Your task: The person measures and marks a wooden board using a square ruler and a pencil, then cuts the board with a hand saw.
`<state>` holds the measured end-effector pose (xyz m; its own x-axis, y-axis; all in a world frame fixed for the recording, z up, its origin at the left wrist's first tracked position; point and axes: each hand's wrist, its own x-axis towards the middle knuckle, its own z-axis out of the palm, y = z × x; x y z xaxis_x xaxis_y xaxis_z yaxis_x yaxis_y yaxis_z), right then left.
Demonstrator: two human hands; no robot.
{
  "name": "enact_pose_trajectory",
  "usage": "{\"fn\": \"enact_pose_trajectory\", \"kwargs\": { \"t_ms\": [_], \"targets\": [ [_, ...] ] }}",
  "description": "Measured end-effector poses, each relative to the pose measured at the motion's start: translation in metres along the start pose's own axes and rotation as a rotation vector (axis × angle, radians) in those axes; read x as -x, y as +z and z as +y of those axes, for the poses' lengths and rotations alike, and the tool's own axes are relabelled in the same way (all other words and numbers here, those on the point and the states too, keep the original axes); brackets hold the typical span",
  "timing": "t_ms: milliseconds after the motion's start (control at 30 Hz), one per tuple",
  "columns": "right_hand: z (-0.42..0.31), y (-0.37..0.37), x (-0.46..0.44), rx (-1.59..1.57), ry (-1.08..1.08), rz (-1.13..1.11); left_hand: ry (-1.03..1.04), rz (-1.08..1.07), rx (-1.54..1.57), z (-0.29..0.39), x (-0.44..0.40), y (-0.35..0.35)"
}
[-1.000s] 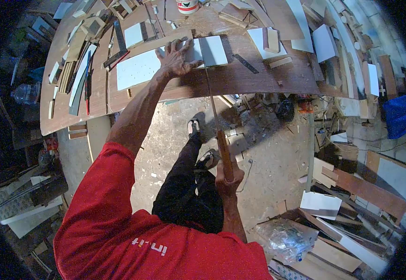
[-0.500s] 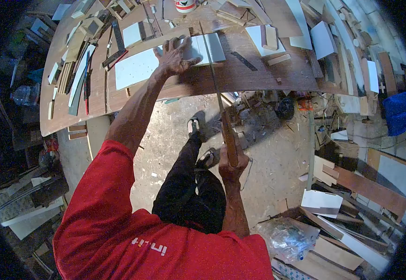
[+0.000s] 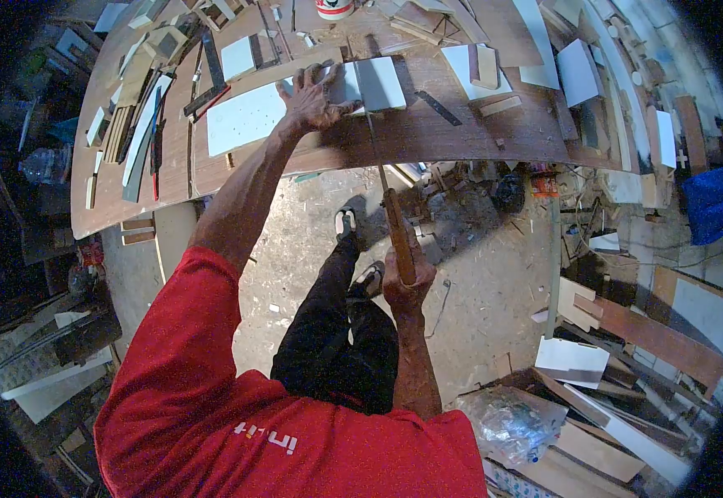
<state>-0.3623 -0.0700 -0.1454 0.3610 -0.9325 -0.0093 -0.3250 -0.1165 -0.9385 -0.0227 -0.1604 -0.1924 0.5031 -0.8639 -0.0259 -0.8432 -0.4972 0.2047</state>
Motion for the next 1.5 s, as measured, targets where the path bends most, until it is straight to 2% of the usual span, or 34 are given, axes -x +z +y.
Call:
{"fn": "enact_pose_trajectory", "kwargs": {
  "t_ms": [33,167,233,333,567,633,733,1200,1300,1400,1500],
  "targets": [
    [0.001,-0.002,0.002,-0.011,0.062,-0.039,-0.02,-0.016,-0.022,0.0,0.0,0.001],
    [0.004,-0.007,0.012,-0.043,0.025,-0.038,-0.003,-0.015,-0.002,-0.001,-0.001,0.002],
    [0.008,-0.009,0.012,0.005,-0.172,0.012,-0.013,-0.035,-0.006,-0.001,-0.002,0.001],
    [0.012,-0.023,0.026,0.096,-0.046,-0.036,-0.009,0.001,0.005,0.0,0.001,0.0],
    [0.017,-0.029,0.05,0.131,-0.039,0.008,-0.001,0.004,0.049,0.004,0.003,-0.006],
    [0.018,-0.027,0.046,0.133,-0.109,0.011,-0.006,-0.036,0.067,0.003,0.003,-0.008],
    [0.015,-0.019,0.027,0.162,-0.053,-0.018,-0.005,-0.015,0.086,0.004,0.004,-0.008],
    [0.012,-0.007,0.015,0.03,0.018,-0.017,0.053,0.02,0.01,-0.009,-0.005,0.009],
    [0.006,-0.009,0.018,-0.023,-0.027,0.016,0.041,0.018,0.04,-0.006,-0.002,0.004],
    [0.017,-0.016,0.021,0.004,0.03,-0.011,0.037,0.025,0.069,-0.003,-0.001,-0.002],
    [0.039,-0.018,0.023,0.129,-0.068,-0.084,0.031,0.024,0.072,-0.002,0.0,-0.002]
  ]
}}
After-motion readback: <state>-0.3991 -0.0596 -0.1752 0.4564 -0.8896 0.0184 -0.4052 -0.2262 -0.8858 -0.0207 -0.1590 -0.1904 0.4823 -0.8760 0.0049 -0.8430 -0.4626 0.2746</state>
